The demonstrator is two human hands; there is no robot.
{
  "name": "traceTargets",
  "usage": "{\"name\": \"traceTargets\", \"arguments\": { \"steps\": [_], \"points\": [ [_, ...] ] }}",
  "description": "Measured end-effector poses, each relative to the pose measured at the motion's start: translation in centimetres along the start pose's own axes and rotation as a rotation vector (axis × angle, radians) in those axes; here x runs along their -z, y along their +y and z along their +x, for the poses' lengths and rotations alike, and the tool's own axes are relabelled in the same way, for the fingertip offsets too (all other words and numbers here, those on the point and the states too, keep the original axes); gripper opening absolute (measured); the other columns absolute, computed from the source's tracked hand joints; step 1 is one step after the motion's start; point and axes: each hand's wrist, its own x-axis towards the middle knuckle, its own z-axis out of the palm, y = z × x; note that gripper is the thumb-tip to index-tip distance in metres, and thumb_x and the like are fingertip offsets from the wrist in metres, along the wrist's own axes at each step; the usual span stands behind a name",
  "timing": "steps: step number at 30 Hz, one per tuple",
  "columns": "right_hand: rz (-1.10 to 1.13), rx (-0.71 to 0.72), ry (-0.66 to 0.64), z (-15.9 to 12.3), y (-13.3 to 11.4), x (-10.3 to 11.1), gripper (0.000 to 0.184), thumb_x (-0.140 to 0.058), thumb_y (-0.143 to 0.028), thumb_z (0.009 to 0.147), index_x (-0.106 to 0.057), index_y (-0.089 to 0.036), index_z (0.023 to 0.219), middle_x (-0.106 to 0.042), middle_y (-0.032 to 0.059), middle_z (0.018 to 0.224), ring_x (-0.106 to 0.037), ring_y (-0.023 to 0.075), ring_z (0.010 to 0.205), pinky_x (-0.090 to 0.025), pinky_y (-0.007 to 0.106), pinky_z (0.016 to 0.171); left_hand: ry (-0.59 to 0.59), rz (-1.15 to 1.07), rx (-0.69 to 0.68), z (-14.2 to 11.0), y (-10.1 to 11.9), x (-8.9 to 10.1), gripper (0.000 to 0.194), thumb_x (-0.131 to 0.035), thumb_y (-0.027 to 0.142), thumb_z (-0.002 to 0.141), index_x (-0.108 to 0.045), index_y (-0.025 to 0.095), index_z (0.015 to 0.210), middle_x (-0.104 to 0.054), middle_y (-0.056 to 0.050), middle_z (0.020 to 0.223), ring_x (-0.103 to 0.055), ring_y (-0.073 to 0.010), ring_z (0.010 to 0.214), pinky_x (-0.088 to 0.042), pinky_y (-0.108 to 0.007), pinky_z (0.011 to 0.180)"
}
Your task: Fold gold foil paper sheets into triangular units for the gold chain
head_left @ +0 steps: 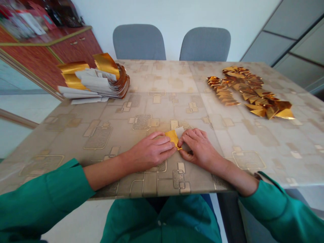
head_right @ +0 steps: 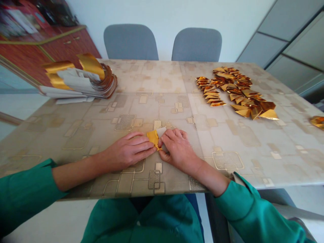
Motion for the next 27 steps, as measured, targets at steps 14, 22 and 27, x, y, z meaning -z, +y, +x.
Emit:
{"name": "traceTargets", "arguments": {
  "steps": [14,22,27],
  "points": [
    [0.0,-0.015,-0.007,0.1,-0.1,0.0,0.011,-0.06,-0.018,0.081,-0.062,-0.021,0.092,-0.062,0.006,0.098,-0.051,0.0252,0.095,-0.035,0.04,0.088,0.117,0.062,0.142,-1.7,-0.4,0.4,0.026,-0.043,0.015,0.103,-0.068,0.014,0.11,-0.072,-0.008,0.115,-0.062,-0.0213,0.102,-0.049,-0.038,0.092],
    [-0.021,0.006,-0.017,0.1,-0.2,0.1,0.007,-0.057,-0.023,0.086,-0.06,-0.021,0.092,-0.06,0.007,0.097,-0.049,0.0256,0.095,-0.035,0.04,0.086,0.051,0.06,0.034,1.9,0.6,-0.8,0.027,-0.046,0.015,0.101,-0.069,0.013,0.086,-0.067,-0.006,0.083,-0.06,-0.0185,0.079,-0.05,-0.03,0.069],
    [-0.03,0.021,-0.056,0.1,0.1,0.7,0.01,-0.054,-0.028,0.093,-0.059,-0.02,0.094,-0.059,0.0074,0.099,-0.049,0.0255,0.096,-0.037,0.041,0.086,0.052,0.14,0.01,2.1,0.2,-1.5,0.021,-0.049,0.011,0.098,-0.068,0.012,0.088,-0.067,-0.006,0.082,-0.061,-0.0185,0.077,-0.051,-0.03,0.069]
  ]
}}
